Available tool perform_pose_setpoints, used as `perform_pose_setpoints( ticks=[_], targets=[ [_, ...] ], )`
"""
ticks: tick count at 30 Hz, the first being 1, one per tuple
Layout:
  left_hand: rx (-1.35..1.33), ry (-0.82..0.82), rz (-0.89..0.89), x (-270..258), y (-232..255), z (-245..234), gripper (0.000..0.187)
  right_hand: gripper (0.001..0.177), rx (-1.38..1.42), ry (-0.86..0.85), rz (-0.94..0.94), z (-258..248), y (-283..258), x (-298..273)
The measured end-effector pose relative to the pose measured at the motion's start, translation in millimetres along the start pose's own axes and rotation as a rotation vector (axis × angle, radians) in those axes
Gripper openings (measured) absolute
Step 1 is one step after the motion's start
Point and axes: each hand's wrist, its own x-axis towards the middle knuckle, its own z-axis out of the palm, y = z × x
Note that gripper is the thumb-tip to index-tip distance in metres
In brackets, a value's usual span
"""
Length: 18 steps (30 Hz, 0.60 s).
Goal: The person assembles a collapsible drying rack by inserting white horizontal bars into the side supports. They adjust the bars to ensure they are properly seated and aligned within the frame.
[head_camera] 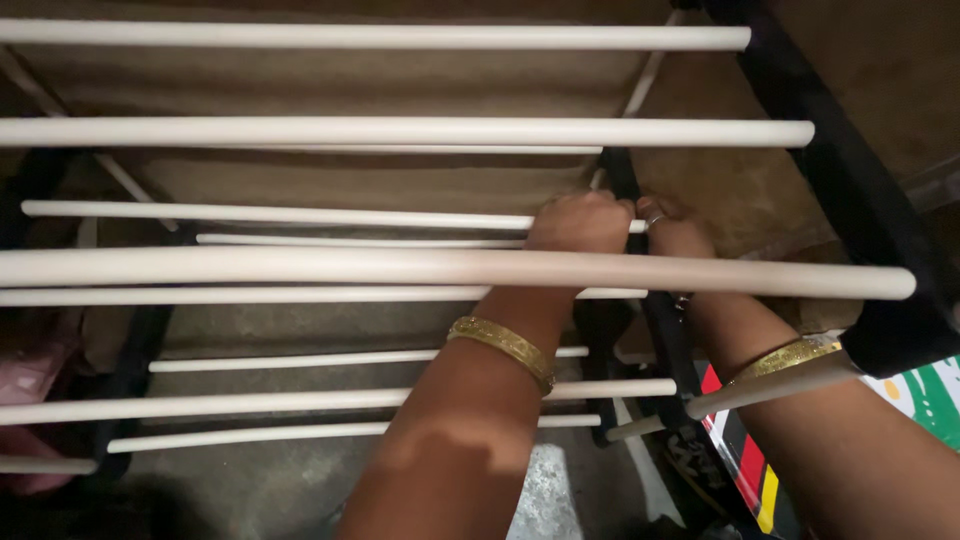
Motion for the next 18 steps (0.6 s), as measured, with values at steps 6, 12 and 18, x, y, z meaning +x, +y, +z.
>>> perform_pose_setpoints(
  ticks=[6, 12, 18],
  targets=[
    [-0.013, 0.123, 0.002, -15.4, 5.8, 3.2, 0.019, 0.042, 0.040, -0.038, 0.263, 0.6, -1.0, 0.7],
    [-0.063, 0.059, -0.102, 8.7, 3.8, 24.5, 0.035, 0.039, 0.108, -0.161, 0.214, 5.0, 15.6, 15.4],
    [0.059, 0.283, -0.142, 38.7, -17.4, 55.8, 0.036, 0.045, -0.597, -0.194, -0.519, 5.2, 19.4, 30.6]
  ],
)
